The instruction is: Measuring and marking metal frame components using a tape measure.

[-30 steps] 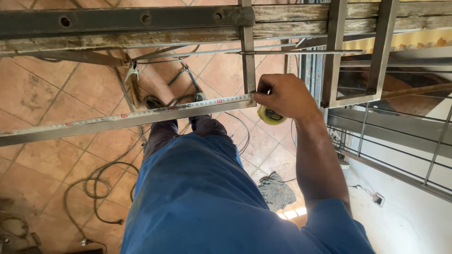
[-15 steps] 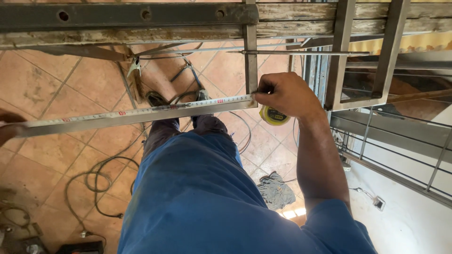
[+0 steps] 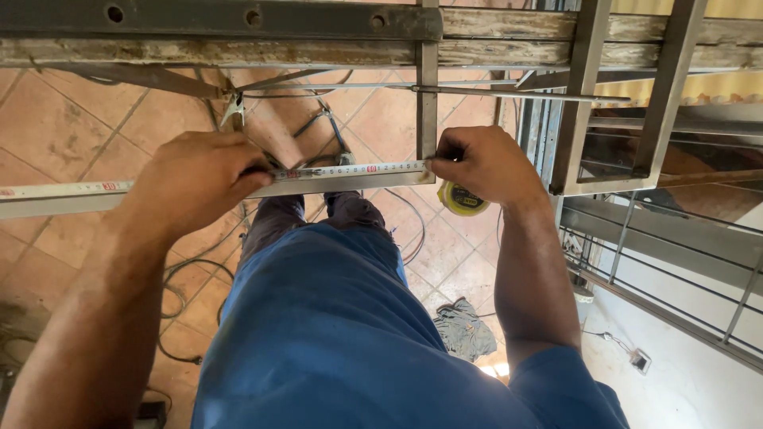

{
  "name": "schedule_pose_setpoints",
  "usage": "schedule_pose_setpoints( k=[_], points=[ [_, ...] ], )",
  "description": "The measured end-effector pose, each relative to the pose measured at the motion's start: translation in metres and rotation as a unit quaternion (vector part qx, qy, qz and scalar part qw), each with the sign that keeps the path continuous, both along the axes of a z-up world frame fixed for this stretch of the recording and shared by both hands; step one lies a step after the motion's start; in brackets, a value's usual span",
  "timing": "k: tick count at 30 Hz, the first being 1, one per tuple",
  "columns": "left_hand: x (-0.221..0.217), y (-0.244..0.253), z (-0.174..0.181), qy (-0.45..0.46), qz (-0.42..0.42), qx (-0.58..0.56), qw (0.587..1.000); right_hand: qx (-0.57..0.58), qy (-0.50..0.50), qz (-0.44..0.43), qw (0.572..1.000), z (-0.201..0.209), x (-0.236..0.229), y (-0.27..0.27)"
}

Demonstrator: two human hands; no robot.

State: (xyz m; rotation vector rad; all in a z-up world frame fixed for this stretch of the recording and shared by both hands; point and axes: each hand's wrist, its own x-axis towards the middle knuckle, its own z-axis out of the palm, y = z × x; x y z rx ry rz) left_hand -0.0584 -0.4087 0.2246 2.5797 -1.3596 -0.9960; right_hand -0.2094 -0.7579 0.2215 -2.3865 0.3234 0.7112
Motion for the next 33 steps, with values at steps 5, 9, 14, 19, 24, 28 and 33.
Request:
schedule_pose_setpoints(
  k=[5,9,14,19,24,28,33],
  points=[
    [-0.01,-0.016,-0.01,0.019,0.033,0.022,0.999,-0.004,0.017,-0.021,1.0,-0.006,-0.002,-0.003],
    [-0.017,-0.019,-0.01,0.005,0.064,0.006,0.998,0.008,0.027,-0.04,0.999,-0.008,-0.002,-0.004],
    [-0.017,-0.018,-0.012,0.018,0.083,0.025,0.996,0.035,0.018,-0.036,0.999,-0.012,-0.004,-0.008],
    [-0.017,-0.019,-0.01,0.012,0.082,0.03,0.996,0.066,0.016,-0.027,0.997,0.003,0.0,-0.01],
    [-0.017,-0.028,0.002,0.029,0.095,0.033,0.994,0.083,0.048,-0.022,0.995,0.01,0.003,-0.015],
    [-0.011,-0.018,-0.011,0.022,0.039,-0.017,0.999,0.044,0.039,0.103,0.993,0.005,0.011,-0.02],
    [-0.011,-0.021,-0.005,0.047,0.09,0.029,0.994,0.051,0.088,0.113,0.988,0.011,0.021,-0.019]
  ],
)
